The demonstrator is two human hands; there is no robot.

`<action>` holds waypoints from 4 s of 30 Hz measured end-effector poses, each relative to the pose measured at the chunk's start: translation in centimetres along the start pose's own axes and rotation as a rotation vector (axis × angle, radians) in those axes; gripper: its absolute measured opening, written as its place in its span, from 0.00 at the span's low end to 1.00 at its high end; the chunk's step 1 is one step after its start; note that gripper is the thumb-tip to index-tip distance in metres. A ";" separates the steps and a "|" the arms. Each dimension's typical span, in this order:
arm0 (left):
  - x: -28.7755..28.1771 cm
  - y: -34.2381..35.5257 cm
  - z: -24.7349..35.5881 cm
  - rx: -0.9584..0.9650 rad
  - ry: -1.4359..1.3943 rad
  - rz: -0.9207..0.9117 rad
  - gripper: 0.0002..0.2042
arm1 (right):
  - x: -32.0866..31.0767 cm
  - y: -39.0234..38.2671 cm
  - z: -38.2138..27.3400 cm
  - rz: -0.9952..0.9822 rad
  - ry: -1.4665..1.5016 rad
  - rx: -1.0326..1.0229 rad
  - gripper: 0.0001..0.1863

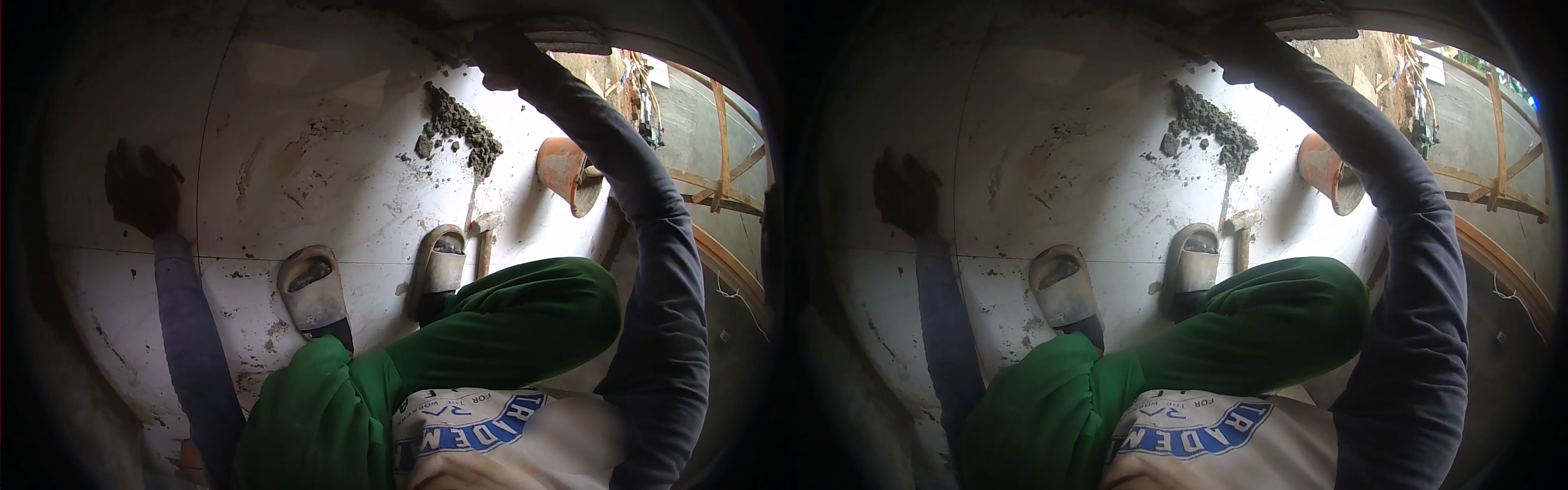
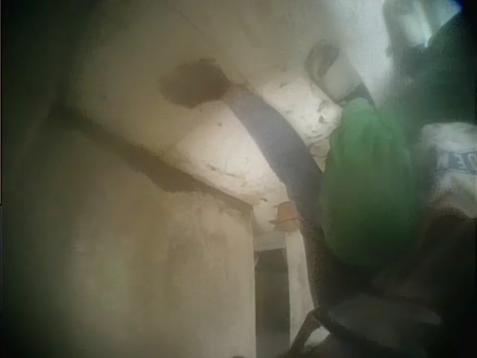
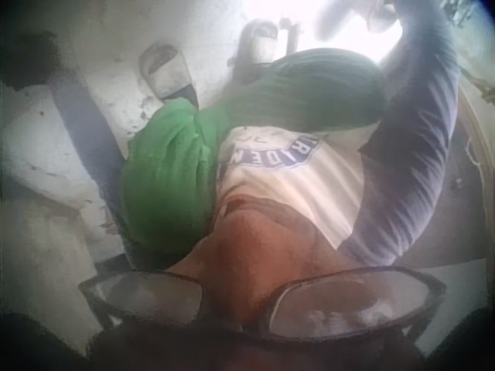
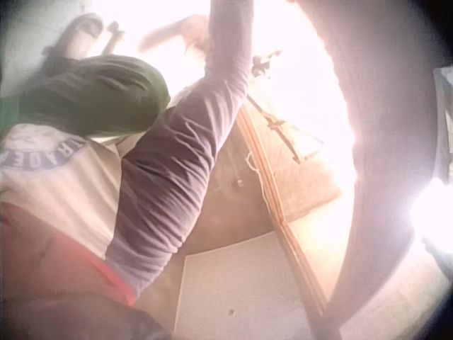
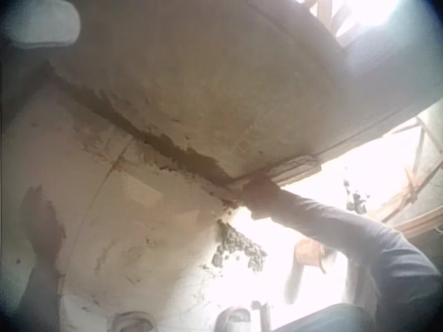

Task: The person applies mortar to a floor surface using a float and a trowel, then smooths the material along the edge of a wooden frame.

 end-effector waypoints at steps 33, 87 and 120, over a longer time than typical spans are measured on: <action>-1.2 -0.6 0.4 -0.139 -0.075 -0.095 0.27 | -17.2 6.6 -10.9 0.740 0.619 -0.192 0.27; -6.9 4.7 11.6 0.358 -0.293 -1.223 0.25 | 12.4 -9.6 -14.6 0.688 2.848 0.226 0.20; -26.2 1.3 29.0 0.179 -0.022 -1.541 0.31 | 16.8 -5.4 -4.0 1.439 2.932 0.756 0.32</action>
Point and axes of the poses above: each hand's wrist, its own y-axis towards the middle knuckle, its own x-axis out of the palm, z = x × y, the point moved 7 cm from there along y, towards the middle knuckle, and after that the axes turned 5 degrees about -z, right-handed, at the moved point
